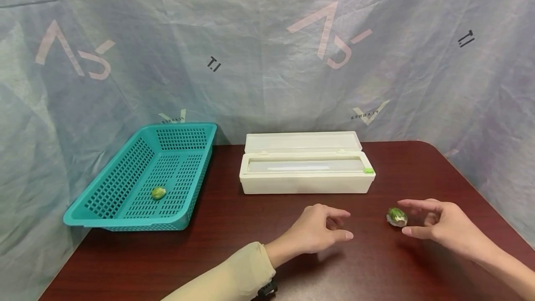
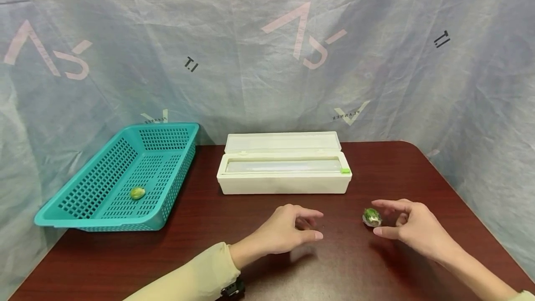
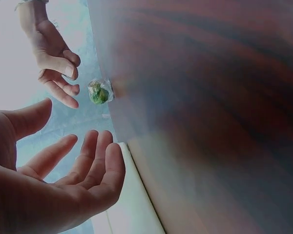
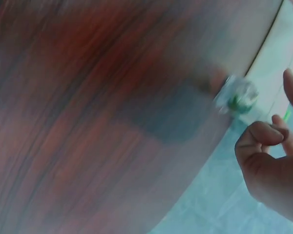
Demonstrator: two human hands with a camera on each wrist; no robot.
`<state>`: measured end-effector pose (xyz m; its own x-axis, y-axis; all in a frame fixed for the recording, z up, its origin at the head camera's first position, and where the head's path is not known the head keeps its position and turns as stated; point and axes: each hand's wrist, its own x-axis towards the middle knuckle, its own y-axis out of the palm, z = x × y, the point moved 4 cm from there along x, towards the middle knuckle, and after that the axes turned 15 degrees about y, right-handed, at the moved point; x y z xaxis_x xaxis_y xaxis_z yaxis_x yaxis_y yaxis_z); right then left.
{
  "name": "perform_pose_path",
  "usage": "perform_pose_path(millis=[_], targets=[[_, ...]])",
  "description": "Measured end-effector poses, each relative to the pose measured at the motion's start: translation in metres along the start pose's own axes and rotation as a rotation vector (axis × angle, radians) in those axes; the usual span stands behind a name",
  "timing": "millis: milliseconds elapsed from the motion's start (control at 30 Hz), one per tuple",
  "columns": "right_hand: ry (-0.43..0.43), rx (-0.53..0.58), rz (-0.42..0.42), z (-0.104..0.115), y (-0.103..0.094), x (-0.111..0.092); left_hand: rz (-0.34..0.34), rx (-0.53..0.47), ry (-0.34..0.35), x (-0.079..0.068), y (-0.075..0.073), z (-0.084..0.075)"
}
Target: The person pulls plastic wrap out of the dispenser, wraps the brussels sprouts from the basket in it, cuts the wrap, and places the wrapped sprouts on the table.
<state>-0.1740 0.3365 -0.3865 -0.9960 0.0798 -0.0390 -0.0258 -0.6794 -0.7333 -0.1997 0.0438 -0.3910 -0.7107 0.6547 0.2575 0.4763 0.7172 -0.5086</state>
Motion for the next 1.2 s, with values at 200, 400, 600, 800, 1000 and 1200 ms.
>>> perform_pose_path(millis=[200, 400, 600, 800, 1000, 1200], targets=[[-0.046, -0.003, -0.064, 0.023, 0.018, -0.014, 0.012, 0.025, 0.043, -0.011, -0.011, 0.001], [-0.133, -0.019, -0.045, 0.049, 0.048, -0.023, 0.010, 0.044, 0.043, -0.024, -0.026, 0.003], [-0.167, -0.008, 0.085, 0.066, 0.079, -0.032, -0.011, 0.065, 0.037, -0.042, -0.041, 0.006], [-0.371, 0.052, 0.211, 0.077, 0.110, -0.045, -0.005, 0.077, 0.035, -0.063, -0.046, 0.004], [-0.442, 0.075, 0.300, 0.086, 0.126, -0.053, 0.009, 0.077, 0.061, -0.076, -0.049, 0.003], [-0.448, 0.101, 0.276, 0.090, 0.126, -0.053, -0.038, 0.098, 0.075, -0.083, -0.060, 0.008]])
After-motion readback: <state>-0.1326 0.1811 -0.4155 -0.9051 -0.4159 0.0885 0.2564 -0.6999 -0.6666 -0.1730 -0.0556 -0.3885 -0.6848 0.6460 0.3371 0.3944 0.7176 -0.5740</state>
